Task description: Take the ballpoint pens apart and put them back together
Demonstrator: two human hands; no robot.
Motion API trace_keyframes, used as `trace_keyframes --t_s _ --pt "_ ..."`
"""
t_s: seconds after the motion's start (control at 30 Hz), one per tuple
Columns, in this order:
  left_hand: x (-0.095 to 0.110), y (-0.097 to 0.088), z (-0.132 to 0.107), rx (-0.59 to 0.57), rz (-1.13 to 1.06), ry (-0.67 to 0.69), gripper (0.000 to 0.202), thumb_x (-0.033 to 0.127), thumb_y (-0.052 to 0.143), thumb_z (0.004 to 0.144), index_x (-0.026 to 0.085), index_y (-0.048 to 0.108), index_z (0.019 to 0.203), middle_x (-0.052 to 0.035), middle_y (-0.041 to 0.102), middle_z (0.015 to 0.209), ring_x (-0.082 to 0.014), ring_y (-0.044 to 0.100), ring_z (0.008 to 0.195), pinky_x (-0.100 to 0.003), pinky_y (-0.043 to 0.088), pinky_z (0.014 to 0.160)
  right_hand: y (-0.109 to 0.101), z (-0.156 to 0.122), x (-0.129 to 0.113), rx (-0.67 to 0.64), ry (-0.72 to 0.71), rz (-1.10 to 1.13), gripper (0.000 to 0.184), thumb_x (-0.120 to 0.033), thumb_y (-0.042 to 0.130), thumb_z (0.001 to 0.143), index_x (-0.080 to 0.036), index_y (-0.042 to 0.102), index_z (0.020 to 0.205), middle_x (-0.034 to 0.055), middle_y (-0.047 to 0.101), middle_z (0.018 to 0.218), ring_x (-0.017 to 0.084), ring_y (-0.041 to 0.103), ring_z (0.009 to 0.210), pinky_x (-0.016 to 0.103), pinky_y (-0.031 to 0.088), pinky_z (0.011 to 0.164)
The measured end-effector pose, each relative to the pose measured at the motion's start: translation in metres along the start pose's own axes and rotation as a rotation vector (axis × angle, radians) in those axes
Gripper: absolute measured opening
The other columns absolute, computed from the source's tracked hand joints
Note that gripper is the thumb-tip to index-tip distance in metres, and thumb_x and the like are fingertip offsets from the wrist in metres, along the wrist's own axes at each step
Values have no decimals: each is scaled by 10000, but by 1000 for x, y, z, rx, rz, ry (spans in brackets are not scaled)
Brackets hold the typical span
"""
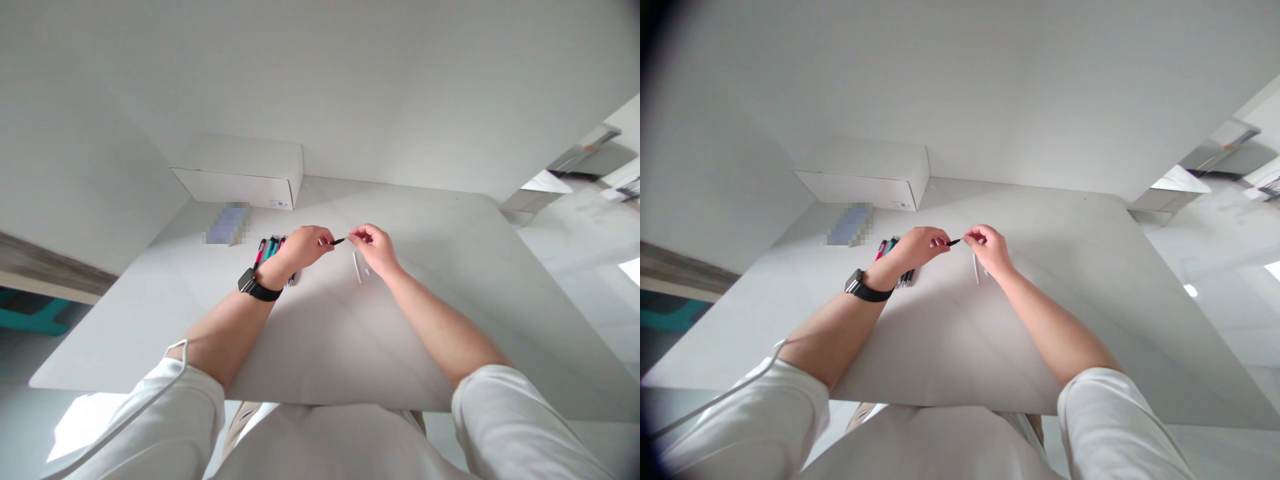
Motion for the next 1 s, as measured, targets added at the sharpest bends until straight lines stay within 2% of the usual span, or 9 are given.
trace_keyframes --t_s 0.27,0.43,0.5,0.63,0.7,0.77,0.9,1.0 --pt "5 1 -1 -8 -9 3 186 362 664 934 258 782 1033 -27 803 970 -207 720 863 -300 511 755 9 -4 -11 -79 -75 -118 232 -463 675 954 -264 790 975 53 784 1009 220 693 914 354 530 815" --pt "1 -3 -1 36 -21 -20 187 335 645 947 248 775 1050 -40 801 989 -207 714 873 -301 512 773 -5 3 -11 -75 -156 -226 241 -376 618 1011 -264 792 1136 69 767 1097 213 697 951 347 539 854" --pt "-1 -3 0 54 -36 -19 186 326 639 952 246 767 1062 -42 798 989 -205 712 876 -300 512 778 -5 5 -5 -149 -196 -317 217 -283 627 1001 -265 795 1137 64 762 1094 214 697 950 354 531 892" --pt "-3 -3 0 77 -57 -34 183 315 622 961 243 746 1076 -39 793 980 -199 709 868 -295 509 769 12 0 15 -438 -248 -582 297 -83 663 913 -299 823 1040 42 764 1090 240 678 1046 381 476 969" --pt "-3 -5 1 94 -61 -44 187 305 615 961 238 734 1089 -40 792 993 -195 709 863 -293 507 765 19 -5 23 -540 -253 -680 277 -82 700 891 -305 823 1002 40 758 1091 252 663 1056 391 452 967" --pt "-3 -6 1 109 -59 -47 201 298 600 963 234 723 1108 -42 788 999 -193 707 861 -293 508 766 23 -9 25 -587 -265 -719 200 -131 731 901 -296 812 980 46 744 1091 253 650 1046 388 440 950" --pt "-5 -8 3 141 -47 -47 210 281 566 965 219 709 1105 -56 772 1024 -197 703 892 -300 526 805 29 -14 23 -592 -301 -754 99 -185 744 920 -270 778 956 70 712 1111 264 617 1078 379 429 929" --pt "-9 -10 3 168 -28 -49 202 276 561 965 205 708 1082 -78 762 1071 -208 702 927 -314 535 848 31 -14 22 -557 -309 -751 108 -166 685 954 -253 745 972 85 708 1110 269 610 1079 386 429 925"
Point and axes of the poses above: each hand's wrist, its own z-axis towards the middle knuckle, its own y-axis out of the palm, x = y × z, the point moved 8 cm from there along z, towards the middle knuckle
